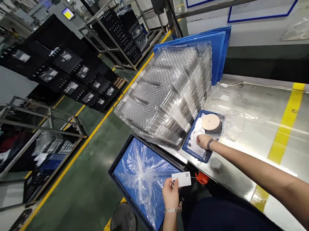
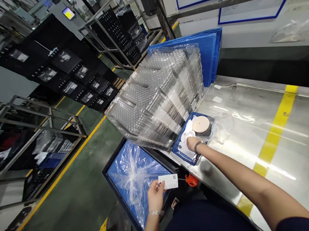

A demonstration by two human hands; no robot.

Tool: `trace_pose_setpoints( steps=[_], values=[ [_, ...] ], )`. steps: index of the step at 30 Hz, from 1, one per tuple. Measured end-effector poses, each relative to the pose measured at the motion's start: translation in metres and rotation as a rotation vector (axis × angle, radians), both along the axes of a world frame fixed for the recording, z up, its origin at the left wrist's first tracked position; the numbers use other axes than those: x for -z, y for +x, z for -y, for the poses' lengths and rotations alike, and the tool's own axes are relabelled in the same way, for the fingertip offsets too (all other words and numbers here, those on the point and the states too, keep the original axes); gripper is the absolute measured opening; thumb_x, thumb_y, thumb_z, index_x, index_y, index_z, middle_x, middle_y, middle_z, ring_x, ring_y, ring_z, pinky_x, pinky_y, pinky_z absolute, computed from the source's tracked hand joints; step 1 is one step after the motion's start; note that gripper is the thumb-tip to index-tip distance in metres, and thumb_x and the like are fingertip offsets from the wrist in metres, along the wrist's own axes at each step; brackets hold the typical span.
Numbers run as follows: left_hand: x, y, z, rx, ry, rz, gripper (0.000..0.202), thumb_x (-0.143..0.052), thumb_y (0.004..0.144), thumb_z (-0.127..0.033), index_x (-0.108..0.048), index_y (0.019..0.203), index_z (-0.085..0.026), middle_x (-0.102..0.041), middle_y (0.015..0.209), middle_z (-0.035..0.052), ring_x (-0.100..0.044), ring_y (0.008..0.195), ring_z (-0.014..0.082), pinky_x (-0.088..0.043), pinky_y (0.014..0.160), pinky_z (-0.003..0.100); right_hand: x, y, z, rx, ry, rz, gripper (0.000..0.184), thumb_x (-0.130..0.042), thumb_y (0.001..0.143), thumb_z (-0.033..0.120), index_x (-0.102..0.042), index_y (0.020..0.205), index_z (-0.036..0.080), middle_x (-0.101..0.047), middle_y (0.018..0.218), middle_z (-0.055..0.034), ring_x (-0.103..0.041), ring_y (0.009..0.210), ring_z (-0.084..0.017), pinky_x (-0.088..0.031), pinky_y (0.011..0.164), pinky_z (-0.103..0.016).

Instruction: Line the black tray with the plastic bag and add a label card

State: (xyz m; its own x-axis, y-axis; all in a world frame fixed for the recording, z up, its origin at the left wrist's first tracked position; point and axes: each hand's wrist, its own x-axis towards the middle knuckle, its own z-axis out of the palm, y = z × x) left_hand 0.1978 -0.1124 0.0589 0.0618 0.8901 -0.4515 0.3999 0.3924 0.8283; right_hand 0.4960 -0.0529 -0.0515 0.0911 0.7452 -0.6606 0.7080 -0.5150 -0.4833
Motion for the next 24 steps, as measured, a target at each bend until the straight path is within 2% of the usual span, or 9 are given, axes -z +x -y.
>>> trace_pose_setpoints(
  steps=[11,24],
  values=[
    [0.002,0.003,-0.001,0.005,-0.011,0.002,0.047,-0.071,0.069,-0.060,-0.059,0.075,-0.015,-0.067,0.072,0.0067,-0.063,0.069,0.0203,-0.051,0.063,0.029,0.017,0.007,0.006,0.005,0.057,-0.005,0.026,-0.058,0.094,0.037,-0.062,0.101,0.013,-0.063,0.091,-0.0042,-0.061,0.087,-0.017,-0.052,0.083,-0.038],
    [0.004,0.002,-0.003,-0.007,-0.019,0.008,0.052,-0.072,0.066,-0.064,-0.060,0.075,-0.015,-0.068,0.073,0.0075,-0.063,0.070,0.0207,-0.052,0.064,0.029,0.013,0.005,0.007,0.007,0.102,0.029,0.026,-0.055,0.095,0.038,-0.061,0.102,0.013,-0.062,0.090,-0.0039,-0.060,0.085,-0.017,-0.051,0.083,-0.038]
  ],
)
